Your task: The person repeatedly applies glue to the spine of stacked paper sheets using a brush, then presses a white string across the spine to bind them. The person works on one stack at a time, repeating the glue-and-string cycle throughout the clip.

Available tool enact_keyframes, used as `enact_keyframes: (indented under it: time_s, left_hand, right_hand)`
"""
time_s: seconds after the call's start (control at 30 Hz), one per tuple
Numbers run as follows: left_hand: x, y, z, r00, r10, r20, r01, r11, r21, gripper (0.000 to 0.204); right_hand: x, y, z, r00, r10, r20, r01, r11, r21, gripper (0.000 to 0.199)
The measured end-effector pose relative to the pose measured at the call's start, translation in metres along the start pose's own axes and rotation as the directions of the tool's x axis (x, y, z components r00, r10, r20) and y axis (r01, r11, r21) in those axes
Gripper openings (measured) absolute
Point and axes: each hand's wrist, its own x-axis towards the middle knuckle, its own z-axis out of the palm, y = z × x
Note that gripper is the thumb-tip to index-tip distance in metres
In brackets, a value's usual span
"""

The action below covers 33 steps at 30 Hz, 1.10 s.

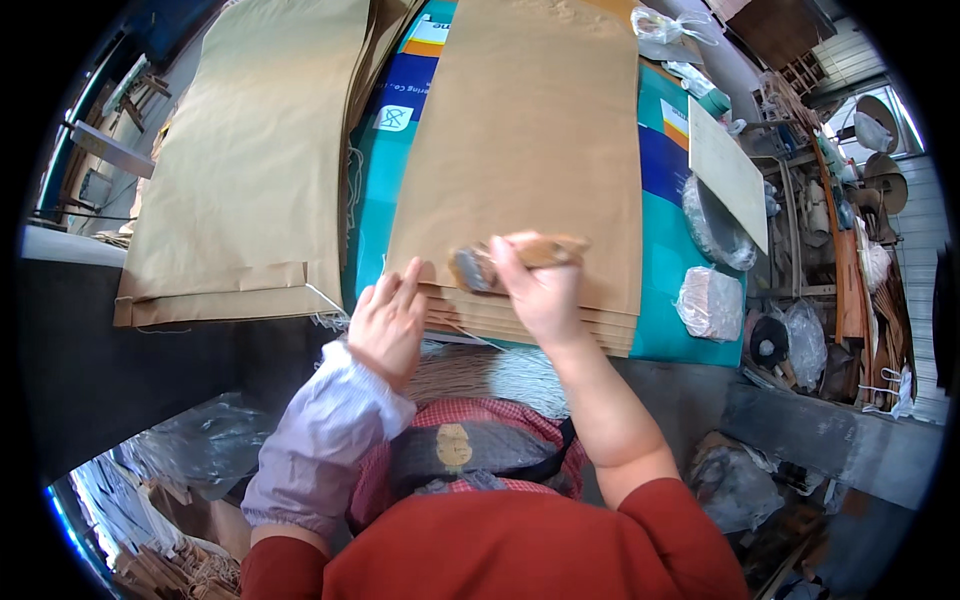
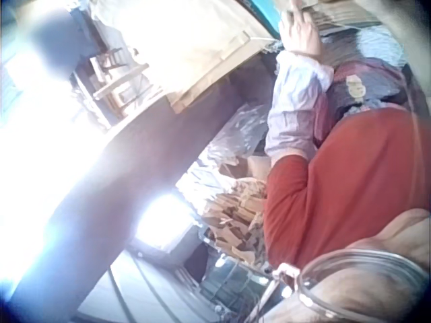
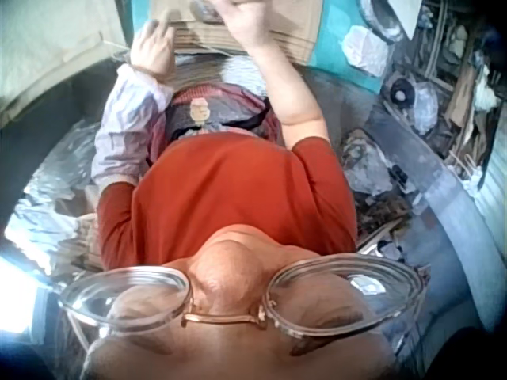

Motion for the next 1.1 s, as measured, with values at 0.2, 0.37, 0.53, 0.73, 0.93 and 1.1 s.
enact_keyframes:
  time_s: [0.2, 0.37, 0.53, 0.73, 0.93, 1.1]
  left_hand:
    - [0.008, -0.002, 0.013, 0.952, -0.080, 0.296, 0.040, 0.989, 0.140, 0.034]
    - [0.006, -0.004, 0.017, 0.969, -0.073, 0.235, 0.071, 0.997, 0.020, 0.034]
    - [0.011, -0.002, 0.013, 0.949, -0.093, 0.301, 0.084, 0.995, 0.044, 0.031]
    - [0.014, 0.003, 0.016, 0.957, -0.114, 0.267, 0.109, 0.994, 0.033, 0.024]
    - [0.002, 0.004, 0.013, 0.993, -0.091, 0.082, 0.100, 0.988, -0.114, 0.010]
    - [-0.024, 0.022, -0.041, 0.860, -0.136, 0.492, 0.510, 0.245, -0.824, 0.008]
  right_hand:
    - [0.006, 0.010, 0.001, 0.995, 0.103, -0.005, -0.091, 0.854, -0.512, 0.023]
    - [-0.012, 0.043, -0.093, 0.996, -0.011, -0.086, -0.052, 0.714, -0.698, 0.021]
    - [-0.009, 0.053, -0.111, 0.993, -0.101, -0.061, -0.003, 0.494, -0.869, 0.014]
    - [-0.018, 0.046, -0.174, 0.894, 0.313, -0.321, -0.297, 0.950, 0.099, 0.014]
    - [-0.071, 0.036, -0.311, 0.928, -0.170, -0.332, -0.166, 0.610, -0.775, 0.017]
    - [-0.112, 0.038, -0.292, 0.989, -0.126, -0.071, -0.029, 0.306, -0.951, 0.029]
